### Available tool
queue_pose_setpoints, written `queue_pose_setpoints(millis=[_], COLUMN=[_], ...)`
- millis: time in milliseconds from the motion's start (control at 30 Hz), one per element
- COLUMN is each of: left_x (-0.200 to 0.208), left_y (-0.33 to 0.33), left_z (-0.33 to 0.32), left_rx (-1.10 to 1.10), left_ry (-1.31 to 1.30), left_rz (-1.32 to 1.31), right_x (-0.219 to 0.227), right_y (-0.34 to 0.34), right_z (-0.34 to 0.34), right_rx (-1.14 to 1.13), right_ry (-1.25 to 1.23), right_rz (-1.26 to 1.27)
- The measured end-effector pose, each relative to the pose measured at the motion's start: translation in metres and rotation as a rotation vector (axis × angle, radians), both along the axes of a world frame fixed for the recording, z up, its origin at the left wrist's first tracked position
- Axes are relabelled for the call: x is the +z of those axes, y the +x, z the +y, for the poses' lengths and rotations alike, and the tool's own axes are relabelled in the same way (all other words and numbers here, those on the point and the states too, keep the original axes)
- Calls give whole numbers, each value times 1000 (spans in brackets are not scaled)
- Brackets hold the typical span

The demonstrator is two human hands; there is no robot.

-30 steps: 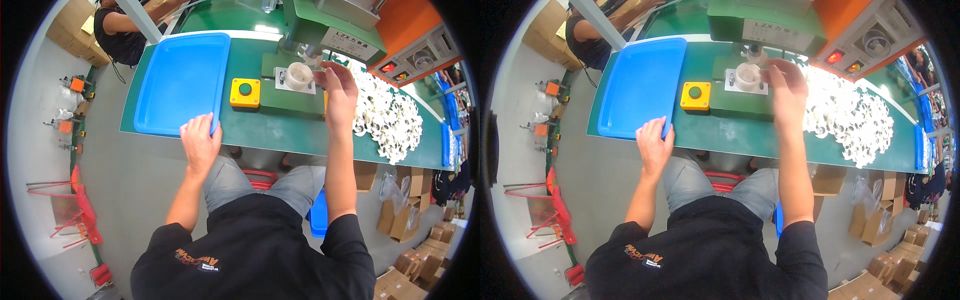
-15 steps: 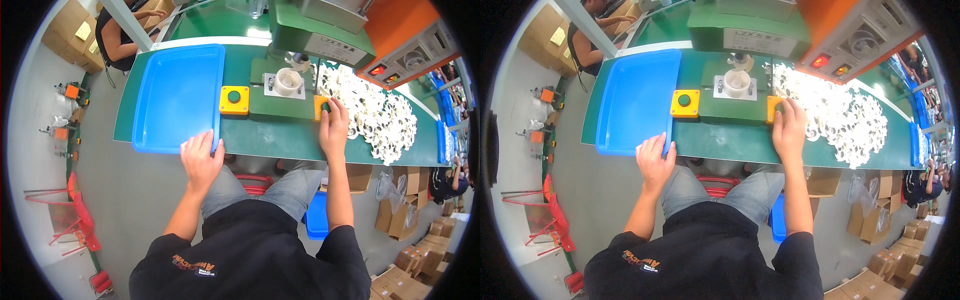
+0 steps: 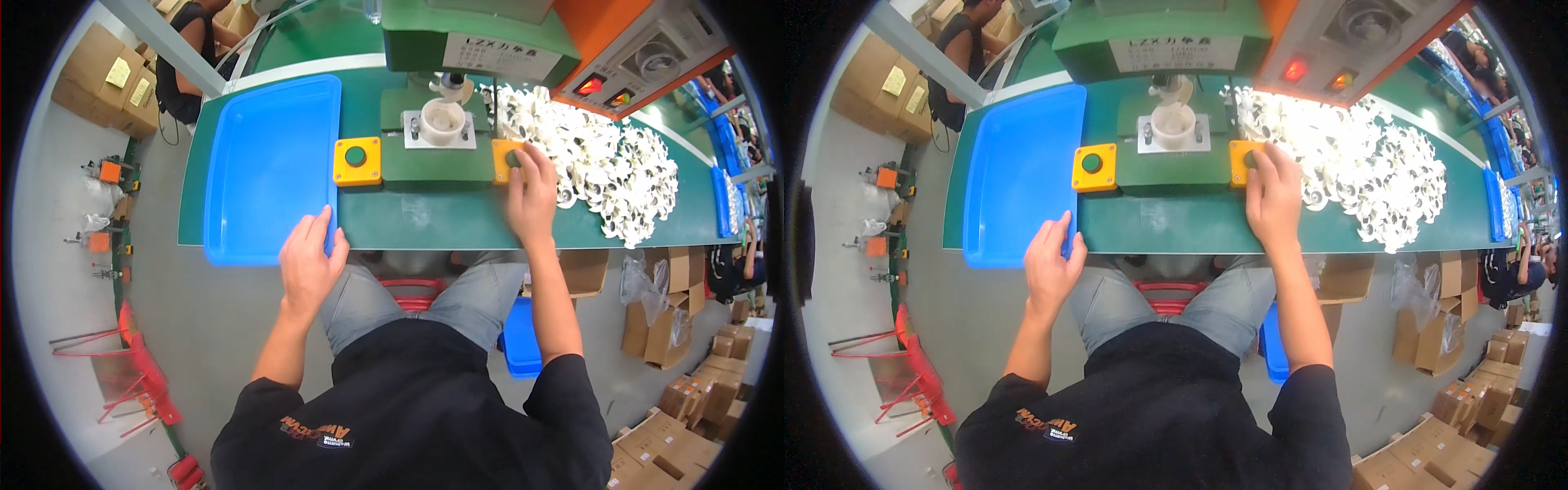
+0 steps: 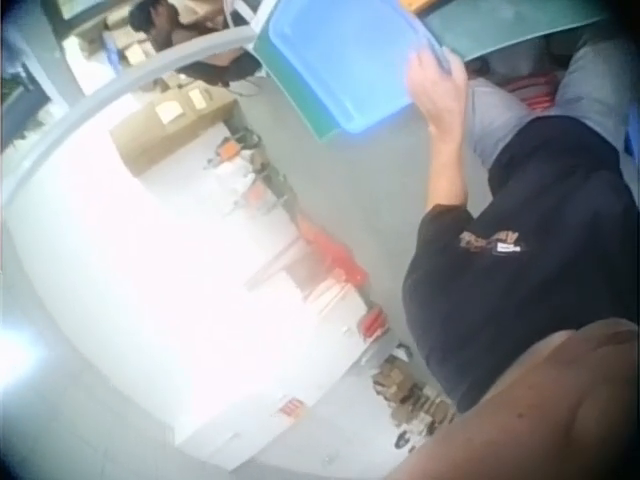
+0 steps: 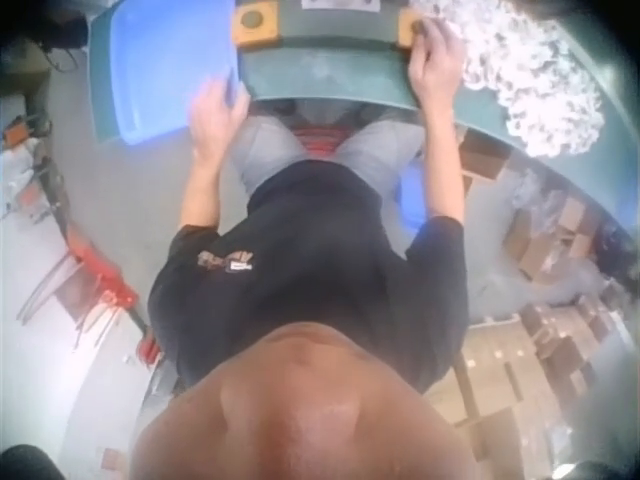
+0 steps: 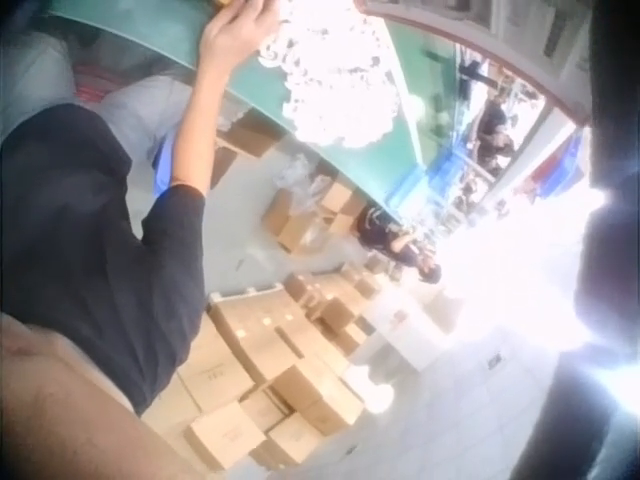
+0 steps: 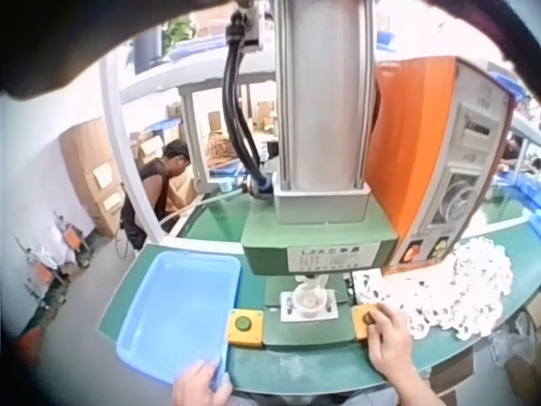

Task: Assembling small plastic components using a pneumatic press machine in a factory setting.

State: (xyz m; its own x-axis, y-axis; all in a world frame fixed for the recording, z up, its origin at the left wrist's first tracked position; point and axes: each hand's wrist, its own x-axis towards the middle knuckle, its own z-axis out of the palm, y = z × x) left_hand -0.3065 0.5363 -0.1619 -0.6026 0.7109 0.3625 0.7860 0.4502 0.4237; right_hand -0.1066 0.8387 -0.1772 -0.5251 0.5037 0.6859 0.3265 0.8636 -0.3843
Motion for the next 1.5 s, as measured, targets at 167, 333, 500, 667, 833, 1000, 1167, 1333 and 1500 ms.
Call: queue_pose_setpoints(millis=[167,333,500,667,833,1000,1167,1333,1500], left_x=[-1,0,0,0,1,-1,11,42,38], left_y=[3,3,5,8,9,7,5,-5,-4], left_z=[-13,-13,-12,-12,-13,-13,-1,46,54], left_rx=[-53,-102,-94,-78,-69,-90,-133,-241,-201], left_ry=[7,65,80,85,54,60,62,8,-65], left_rz=[5,25,4,2,-60,-33,-27,190,234], right_x=[-7,-5,-6,-5,-8,-7,-7,-2,3], right_y=[2,2,0,0,1,2,4,3,2], right_z=[-3,-4,-4,-4,-4,-4,-4,-5,-8], right_rx=[-32,-14,-16,-15,-23,-16,-52,-78,-65], right_ry=[-5,-32,-24,-8,7,1,28,191,167], right_rz=[-13,5,8,6,-3,5,-21,-60,-55])
